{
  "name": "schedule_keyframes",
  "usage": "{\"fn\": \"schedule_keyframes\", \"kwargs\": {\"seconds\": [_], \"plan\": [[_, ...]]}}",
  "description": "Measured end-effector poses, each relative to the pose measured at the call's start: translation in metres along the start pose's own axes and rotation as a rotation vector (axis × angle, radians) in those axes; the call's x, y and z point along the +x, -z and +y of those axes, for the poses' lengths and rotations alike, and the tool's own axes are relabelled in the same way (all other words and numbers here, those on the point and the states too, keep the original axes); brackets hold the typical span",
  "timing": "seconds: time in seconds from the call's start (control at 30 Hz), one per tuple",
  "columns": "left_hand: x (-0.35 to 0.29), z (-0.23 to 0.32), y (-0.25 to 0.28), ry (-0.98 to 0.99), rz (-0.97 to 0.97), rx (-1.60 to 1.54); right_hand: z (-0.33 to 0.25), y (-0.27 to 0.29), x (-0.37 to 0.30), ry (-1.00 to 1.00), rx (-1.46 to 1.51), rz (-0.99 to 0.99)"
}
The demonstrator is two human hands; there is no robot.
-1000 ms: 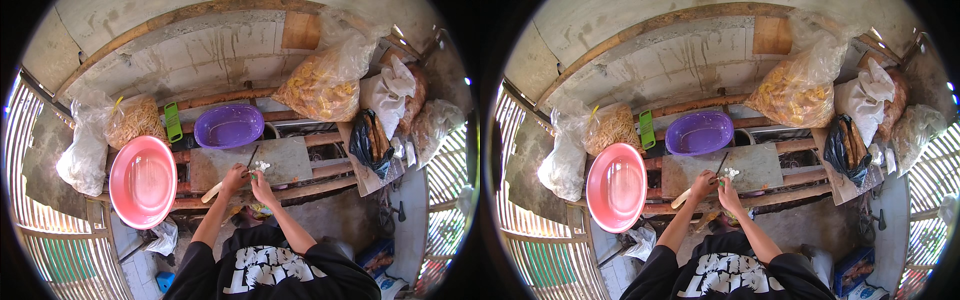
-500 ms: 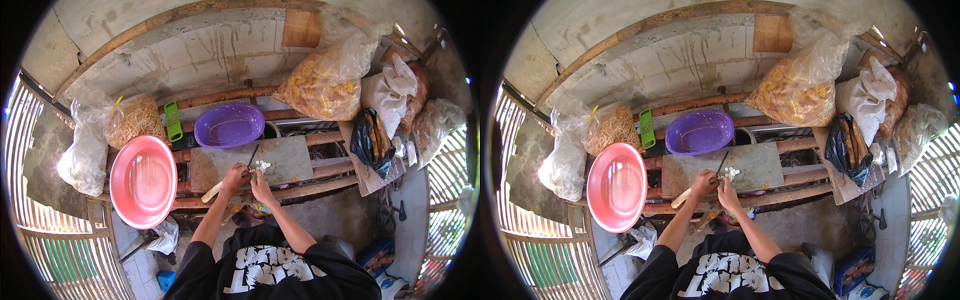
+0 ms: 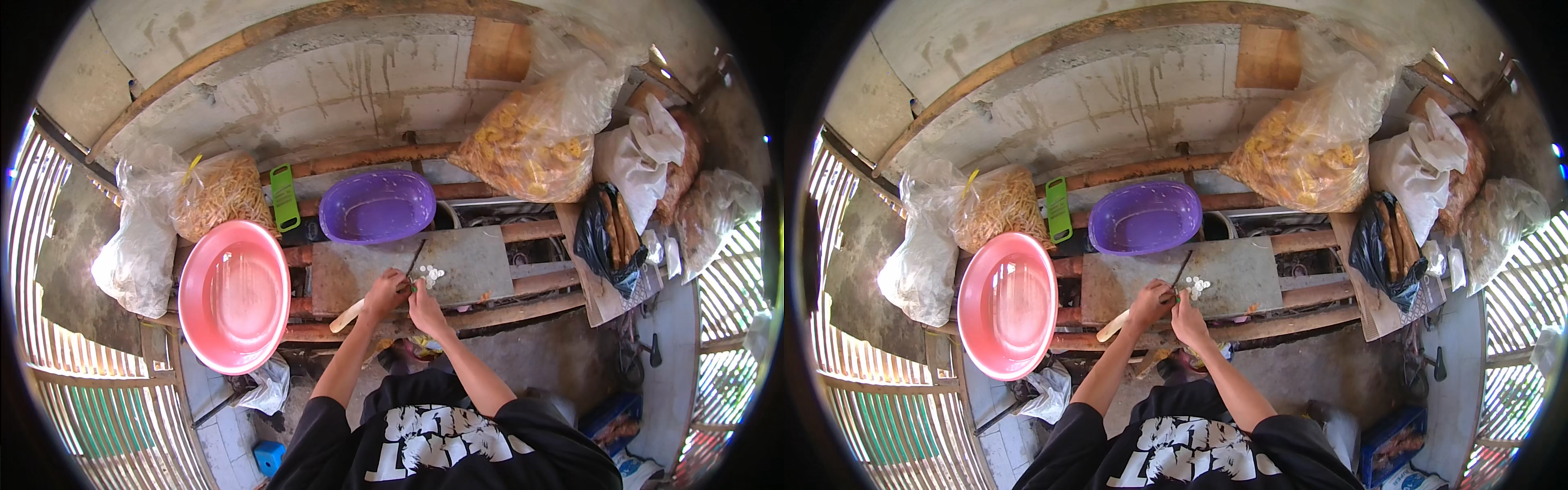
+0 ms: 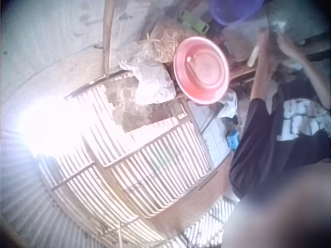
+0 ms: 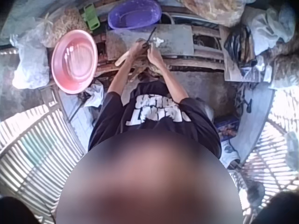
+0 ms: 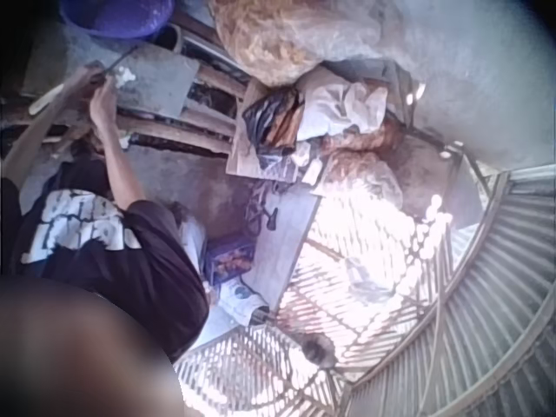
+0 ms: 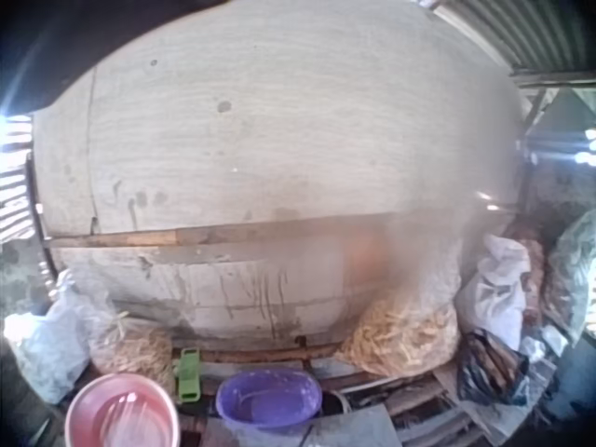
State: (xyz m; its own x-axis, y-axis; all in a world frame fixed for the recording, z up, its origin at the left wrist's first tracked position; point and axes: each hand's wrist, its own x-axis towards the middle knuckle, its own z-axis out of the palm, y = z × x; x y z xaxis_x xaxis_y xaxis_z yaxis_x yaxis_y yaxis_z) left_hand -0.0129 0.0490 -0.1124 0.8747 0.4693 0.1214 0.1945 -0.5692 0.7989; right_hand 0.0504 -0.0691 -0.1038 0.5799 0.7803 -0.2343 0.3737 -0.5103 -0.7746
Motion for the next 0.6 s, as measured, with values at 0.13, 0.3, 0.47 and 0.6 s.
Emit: {"fn": "schedule_keyframes", "kwargs": {"seconds": [0.13, 0.3, 0.47, 0.6], "plan": [[-0.001, 0.005, 0.000, 0.014, 0.005, -0.007, 0.002, -0.003, 0.003, -0.055, -0.038, -0.032], [-0.001, 0.004, 0.000, 0.003, -0.001, 0.010, -0.004, 0.004, -0.004, -0.068, 0.007, -0.002], [-0.002, 0.003, -0.001, -0.018, 0.011, 0.018, 0.001, 0.015, -0.019, -0.082, 0.104, -0.022], [-0.002, 0.008, -0.001, 0.052, 0.009, 0.000, 0.000, 0.019, -0.023, -0.096, 0.162, -0.002]]}}
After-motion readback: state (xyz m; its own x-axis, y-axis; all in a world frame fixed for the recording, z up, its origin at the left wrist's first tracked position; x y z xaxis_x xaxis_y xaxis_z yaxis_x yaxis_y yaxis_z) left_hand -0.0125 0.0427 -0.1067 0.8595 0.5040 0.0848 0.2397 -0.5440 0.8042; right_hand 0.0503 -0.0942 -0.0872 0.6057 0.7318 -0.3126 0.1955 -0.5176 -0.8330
